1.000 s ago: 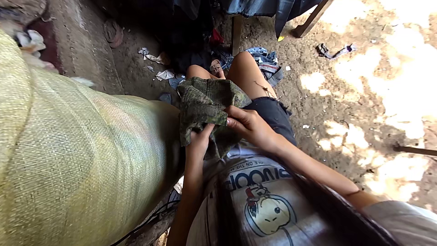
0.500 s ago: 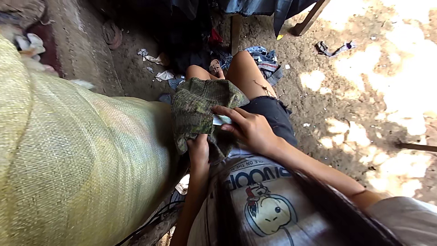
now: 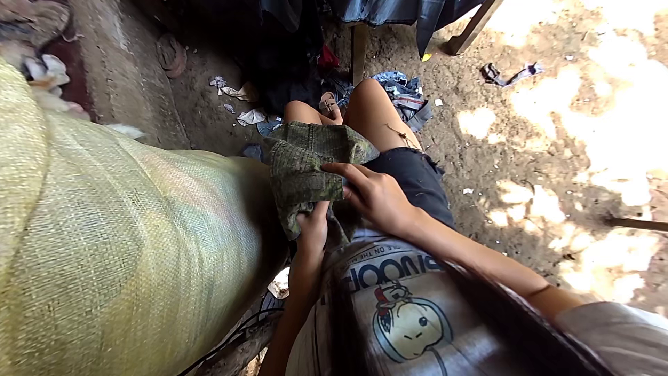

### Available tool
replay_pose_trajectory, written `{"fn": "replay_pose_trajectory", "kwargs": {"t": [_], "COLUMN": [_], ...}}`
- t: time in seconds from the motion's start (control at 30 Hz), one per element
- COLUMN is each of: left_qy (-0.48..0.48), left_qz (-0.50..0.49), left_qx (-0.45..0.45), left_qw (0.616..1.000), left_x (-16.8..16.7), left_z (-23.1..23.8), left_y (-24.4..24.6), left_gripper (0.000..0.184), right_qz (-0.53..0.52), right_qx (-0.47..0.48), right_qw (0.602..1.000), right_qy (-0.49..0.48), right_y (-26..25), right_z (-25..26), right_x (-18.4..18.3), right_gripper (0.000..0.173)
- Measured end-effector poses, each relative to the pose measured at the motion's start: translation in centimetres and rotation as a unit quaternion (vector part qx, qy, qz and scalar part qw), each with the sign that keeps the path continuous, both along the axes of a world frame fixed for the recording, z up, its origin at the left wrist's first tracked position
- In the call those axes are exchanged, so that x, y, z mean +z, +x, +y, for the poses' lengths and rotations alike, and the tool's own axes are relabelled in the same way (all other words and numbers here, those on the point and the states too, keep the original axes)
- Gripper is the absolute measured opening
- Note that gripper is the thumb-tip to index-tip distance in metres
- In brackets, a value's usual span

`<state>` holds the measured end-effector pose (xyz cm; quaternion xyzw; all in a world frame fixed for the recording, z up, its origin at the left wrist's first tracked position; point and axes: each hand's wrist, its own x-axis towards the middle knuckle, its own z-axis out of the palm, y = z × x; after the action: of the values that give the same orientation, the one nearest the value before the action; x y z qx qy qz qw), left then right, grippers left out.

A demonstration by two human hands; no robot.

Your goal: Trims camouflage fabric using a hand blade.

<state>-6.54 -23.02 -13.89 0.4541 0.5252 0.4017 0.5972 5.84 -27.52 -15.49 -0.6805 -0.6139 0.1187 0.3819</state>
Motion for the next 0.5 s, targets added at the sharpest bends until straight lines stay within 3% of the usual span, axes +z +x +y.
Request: {"fn": "replay_pose_trajectory", "kwargs": {"t": [0.1,0.17,0.23,0.3,0.37,0.5], "left_qy": [-0.012,-0.011,-0.021,-0.044,-0.057,-0.038], "left_qz": [0.017,0.025,0.041,0.058,0.045,-0.041], "left_qx": [0.002,0.004,-0.024,-0.08,-0.1,-0.147], "left_qw": [1.0,1.0,0.999,0.994,0.992,0.988], "left_x": [-0.5,-0.8,-0.9,-0.9,-1.2,-0.7], "left_z": [0.4,0.6,1.1,2.0,2.7,3.0], "left_y": [-0.2,-0.5,-0.8,-1.4,-1.6,-1.3], "left_gripper": [0.021,0.02,0.021,0.027,0.028,0.037], "right_qz": [0.046,0.188,0.372,0.476,0.473,0.342], "right_qx": [0.016,0.06,0.082,0.079,0.072,0.069], "right_qw": [0.999,0.979,0.92,0.866,0.868,0.935], "right_qy": [-0.012,-0.049,-0.091,-0.129,-0.13,-0.062], "right_y": [0.1,0.7,1.1,1.2,1.1,1.6], "right_z": [0.6,0.7,0.8,0.8,0.7,0.5], "right_x": [-0.3,-0.3,-0.5,-0.5,-0.1,1.5], "right_gripper": [0.037,0.031,0.022,0.02,0.021,0.022]}}
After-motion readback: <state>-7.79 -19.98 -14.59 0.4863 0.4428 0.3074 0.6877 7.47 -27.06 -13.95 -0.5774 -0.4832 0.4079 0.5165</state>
